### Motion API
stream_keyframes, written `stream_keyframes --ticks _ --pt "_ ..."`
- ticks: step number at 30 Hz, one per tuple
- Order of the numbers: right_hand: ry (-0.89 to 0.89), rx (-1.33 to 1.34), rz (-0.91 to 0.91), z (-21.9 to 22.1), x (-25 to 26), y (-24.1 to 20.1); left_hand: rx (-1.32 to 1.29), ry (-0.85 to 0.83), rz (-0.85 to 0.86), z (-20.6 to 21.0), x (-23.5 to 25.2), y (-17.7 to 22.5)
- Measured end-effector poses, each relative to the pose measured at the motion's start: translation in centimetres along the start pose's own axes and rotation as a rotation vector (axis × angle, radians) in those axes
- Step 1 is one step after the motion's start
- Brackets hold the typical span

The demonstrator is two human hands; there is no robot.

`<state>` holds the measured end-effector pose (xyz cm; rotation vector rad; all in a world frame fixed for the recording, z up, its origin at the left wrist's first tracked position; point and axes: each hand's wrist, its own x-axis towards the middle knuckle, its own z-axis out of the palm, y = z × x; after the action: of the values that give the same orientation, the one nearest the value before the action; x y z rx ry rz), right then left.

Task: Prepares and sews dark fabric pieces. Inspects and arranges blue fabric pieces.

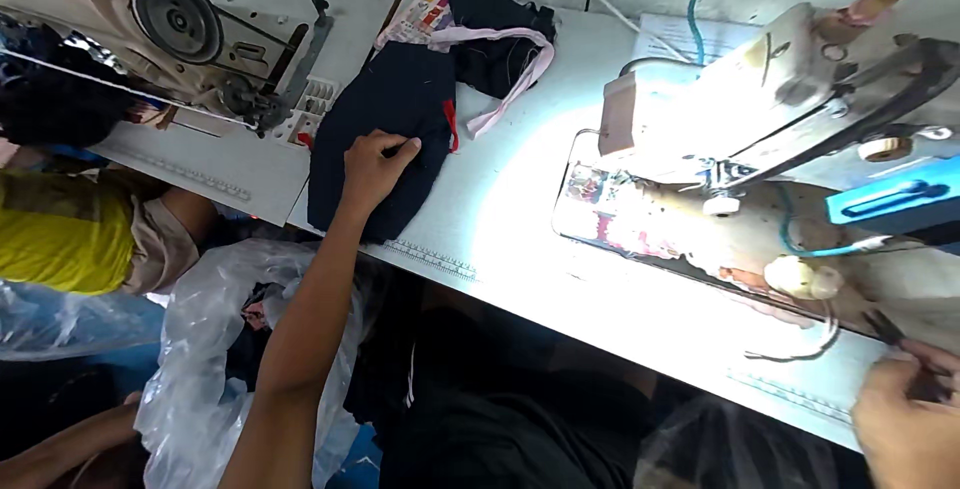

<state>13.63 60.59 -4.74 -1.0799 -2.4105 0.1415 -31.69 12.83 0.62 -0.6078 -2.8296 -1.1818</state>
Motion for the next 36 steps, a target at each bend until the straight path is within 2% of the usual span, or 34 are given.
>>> stream_keyframes --ticks 9,16,19,24,27,28,30,33,36 --pt "0.006 0.022 -0.004 0.2 0.0 0.3 -0.103 -0.081 -0.087 -0.5 0.6 -0.3" --pt "-0.005 0.018 0.012 0.1 -0.1 0.4 -0.127 -0.093 -0.068 -0.7 0.7 -0.2" --pt "-0.025 0.031 0.013 0.1 0.0 0.6 -0.003 -0.092 -0.125 -1.0 1.1 1.0" --pt "0.041 0.048 0.003 -0.4 -0.2 0.0 0.438 0.022 -0.165 -2.7 2.8 2.8" --pt "0.18 0.127 -0.12 -1.0 -0.9 0.2 0.492 0.113 -0.028 -6.5 3.6 3.8" --pt "0.219 0.156 -0.178 -1.6 -1.2 -0.7 0.44 0.101 0.046 -8.2 3.4 4.3" --pt "0.204 0.249 -0.325 -3.3 -1.6 -5.4 0.309 -0.005 0.199 -11.2 1.9 6.5" --pt "-0.088 0.517 -0.517 -5.8 -2.8 -15.8 0.249 -0.248 0.552 -12.9 -2.9 11.5" --pt "-0.439 0.76 -0.577 -6.5 -4.3 -25.0 0.018 -0.639 0.889 -10.5 -6.5 15.1"
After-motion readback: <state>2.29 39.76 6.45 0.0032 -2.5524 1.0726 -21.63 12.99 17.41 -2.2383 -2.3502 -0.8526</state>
